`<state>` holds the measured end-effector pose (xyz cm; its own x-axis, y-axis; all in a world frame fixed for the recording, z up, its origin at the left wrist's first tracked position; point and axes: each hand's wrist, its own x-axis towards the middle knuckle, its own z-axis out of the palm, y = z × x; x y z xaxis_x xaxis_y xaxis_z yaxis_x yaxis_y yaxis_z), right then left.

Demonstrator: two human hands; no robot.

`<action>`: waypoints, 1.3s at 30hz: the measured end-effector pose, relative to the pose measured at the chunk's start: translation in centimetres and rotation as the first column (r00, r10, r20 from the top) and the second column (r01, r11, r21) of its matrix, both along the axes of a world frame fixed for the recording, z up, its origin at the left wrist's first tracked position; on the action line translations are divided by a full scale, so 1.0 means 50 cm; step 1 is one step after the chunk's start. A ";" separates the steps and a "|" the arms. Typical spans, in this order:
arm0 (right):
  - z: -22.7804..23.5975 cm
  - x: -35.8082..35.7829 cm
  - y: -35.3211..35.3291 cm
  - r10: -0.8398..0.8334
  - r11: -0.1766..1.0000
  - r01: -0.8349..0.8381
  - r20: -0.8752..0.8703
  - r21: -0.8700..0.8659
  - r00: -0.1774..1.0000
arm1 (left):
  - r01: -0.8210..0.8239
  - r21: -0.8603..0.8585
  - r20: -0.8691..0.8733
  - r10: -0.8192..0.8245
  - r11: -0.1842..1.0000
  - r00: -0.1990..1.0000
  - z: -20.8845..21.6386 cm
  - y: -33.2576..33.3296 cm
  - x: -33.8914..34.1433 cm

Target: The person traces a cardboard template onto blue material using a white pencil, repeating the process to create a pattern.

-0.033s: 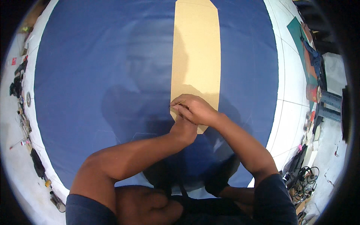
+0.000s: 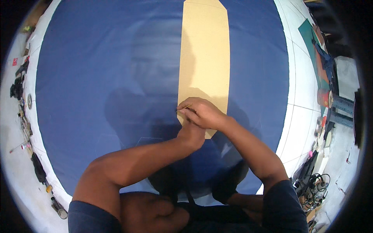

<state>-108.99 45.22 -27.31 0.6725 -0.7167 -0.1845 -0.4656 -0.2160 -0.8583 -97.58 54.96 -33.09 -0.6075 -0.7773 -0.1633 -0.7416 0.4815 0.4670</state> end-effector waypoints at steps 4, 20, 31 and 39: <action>-0.008 0.007 -0.011 0.120 0.993 -0.120 -0.079 0.008 0.990 | -0.004 0.075 0.033 0.001 0.997 0.999 0.013 -0.002 0.003; -0.017 0.029 -0.042 0.083 0.975 -0.115 -0.171 -0.190 0.982 | 0.109 -0.111 0.135 -0.094 0.988 0.986 0.037 -0.013 0.016; -0.027 0.040 -0.322 -0.161 0.931 0.106 -0.130 -0.351 0.978 | 0.098 -0.158 0.256 -0.055 0.983 0.965 0.074 -0.055 -0.002; -0.014 0.047 -0.435 -0.260 0.929 0.173 -0.241 -0.328 0.935 | 0.091 -0.101 0.201 -0.069 0.991 0.977 0.079 -0.076 -0.007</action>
<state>-106.64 23.48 -27.99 0.4476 -0.8891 -0.0954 -0.7383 -0.3072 -0.6005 -97.91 51.16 -29.16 -0.6330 -0.7472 -0.2025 -0.7706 0.5832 0.2569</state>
